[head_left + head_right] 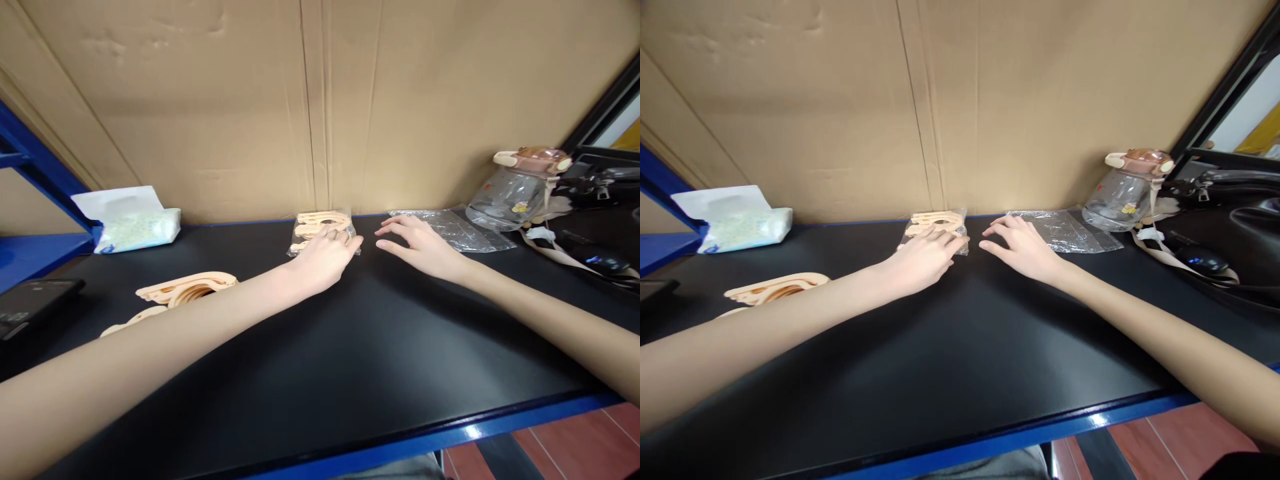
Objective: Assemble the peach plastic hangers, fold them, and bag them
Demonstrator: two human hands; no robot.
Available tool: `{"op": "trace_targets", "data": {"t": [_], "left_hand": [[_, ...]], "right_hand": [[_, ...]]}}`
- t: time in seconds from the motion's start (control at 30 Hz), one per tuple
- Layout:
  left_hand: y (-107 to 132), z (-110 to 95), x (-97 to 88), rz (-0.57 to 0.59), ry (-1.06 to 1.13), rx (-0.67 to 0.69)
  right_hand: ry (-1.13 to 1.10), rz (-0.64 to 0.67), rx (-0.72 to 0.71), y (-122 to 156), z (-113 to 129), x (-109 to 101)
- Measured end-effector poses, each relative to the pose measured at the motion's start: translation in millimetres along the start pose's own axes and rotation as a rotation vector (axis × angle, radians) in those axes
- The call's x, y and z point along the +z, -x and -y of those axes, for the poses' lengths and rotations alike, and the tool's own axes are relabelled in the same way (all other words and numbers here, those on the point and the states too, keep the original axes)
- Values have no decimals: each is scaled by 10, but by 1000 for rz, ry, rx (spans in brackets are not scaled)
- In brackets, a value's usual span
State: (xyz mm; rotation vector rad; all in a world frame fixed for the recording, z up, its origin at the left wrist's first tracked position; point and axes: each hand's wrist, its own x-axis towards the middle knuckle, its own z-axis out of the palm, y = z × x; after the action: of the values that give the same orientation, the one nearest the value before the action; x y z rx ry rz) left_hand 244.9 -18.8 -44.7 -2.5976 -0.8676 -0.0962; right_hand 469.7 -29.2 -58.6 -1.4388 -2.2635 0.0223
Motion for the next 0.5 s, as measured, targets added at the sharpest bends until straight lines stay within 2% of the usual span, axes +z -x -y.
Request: {"op": "trace_targets", "data": {"t": [0.2,0.33,0.43,0.5], "left_hand": [[363,-327,-129,-70,1,96],[745,-519,-347,-72,83,141],[1080,-521,-553,-103,99,156],[1304,-401,-655,-112,50,101]], "right_hand": [[52,-40,38,-20,-262,-69],[198,32,61,-19,-349,-107],[353,109,108,-18,-409,-151],[441,149,166,-10,-457,-188]]}}
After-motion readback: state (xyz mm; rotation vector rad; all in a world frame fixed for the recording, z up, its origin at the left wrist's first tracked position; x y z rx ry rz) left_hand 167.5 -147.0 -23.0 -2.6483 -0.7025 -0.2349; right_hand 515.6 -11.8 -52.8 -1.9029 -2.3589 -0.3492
